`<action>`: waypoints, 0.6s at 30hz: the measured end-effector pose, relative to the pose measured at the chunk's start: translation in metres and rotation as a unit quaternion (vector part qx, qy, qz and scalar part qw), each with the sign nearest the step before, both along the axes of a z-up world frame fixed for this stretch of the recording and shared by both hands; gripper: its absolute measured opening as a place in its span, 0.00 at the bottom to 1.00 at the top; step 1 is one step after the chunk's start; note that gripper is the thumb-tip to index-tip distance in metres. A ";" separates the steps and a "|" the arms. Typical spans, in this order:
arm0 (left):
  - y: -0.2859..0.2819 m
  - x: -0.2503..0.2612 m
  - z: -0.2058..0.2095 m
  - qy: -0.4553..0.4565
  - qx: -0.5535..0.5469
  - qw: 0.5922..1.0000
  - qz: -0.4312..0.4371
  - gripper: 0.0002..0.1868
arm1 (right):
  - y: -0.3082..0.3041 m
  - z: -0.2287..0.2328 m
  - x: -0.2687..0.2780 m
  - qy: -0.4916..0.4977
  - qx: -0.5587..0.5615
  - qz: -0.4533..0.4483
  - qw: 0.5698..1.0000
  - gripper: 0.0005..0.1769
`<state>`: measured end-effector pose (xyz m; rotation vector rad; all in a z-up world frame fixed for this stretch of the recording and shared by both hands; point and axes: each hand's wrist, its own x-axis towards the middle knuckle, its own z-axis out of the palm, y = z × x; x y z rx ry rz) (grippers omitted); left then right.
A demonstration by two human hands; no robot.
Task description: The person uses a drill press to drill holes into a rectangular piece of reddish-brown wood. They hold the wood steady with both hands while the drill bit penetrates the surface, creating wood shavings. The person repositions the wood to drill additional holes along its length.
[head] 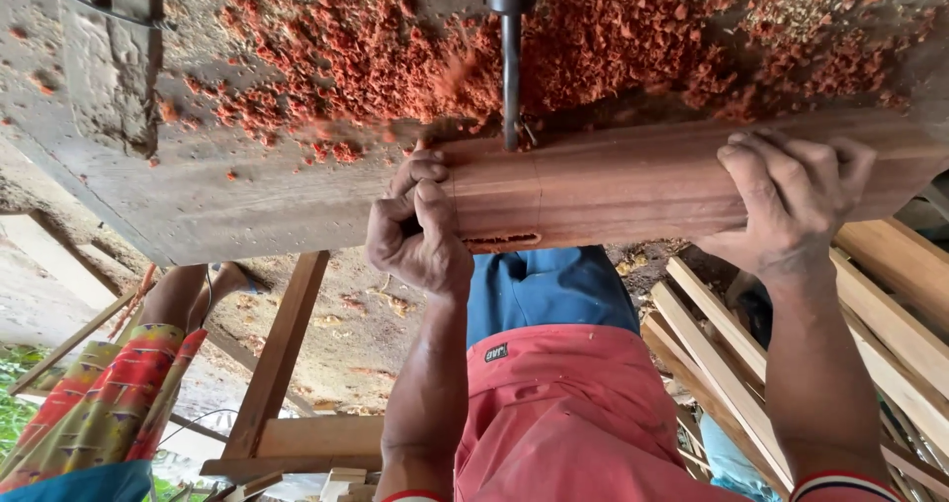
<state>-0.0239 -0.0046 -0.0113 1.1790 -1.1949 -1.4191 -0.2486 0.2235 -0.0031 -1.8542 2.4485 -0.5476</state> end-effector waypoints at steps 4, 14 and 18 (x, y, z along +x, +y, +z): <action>-0.003 0.000 0.000 -0.013 -0.003 1.000 -0.006 0.17 | 0.003 -0.005 -0.002 0.009 0.000 0.001 1.000 0.25; -0.007 -0.007 0.002 -0.023 0.002 1.000 0.004 0.18 | -0.007 0.003 -0.008 0.013 0.006 0.013 1.000 0.42; -0.010 -0.010 0.001 -0.014 0.007 1.000 0.016 0.20 | -0.017 0.012 -0.009 0.001 0.018 0.013 1.000 0.40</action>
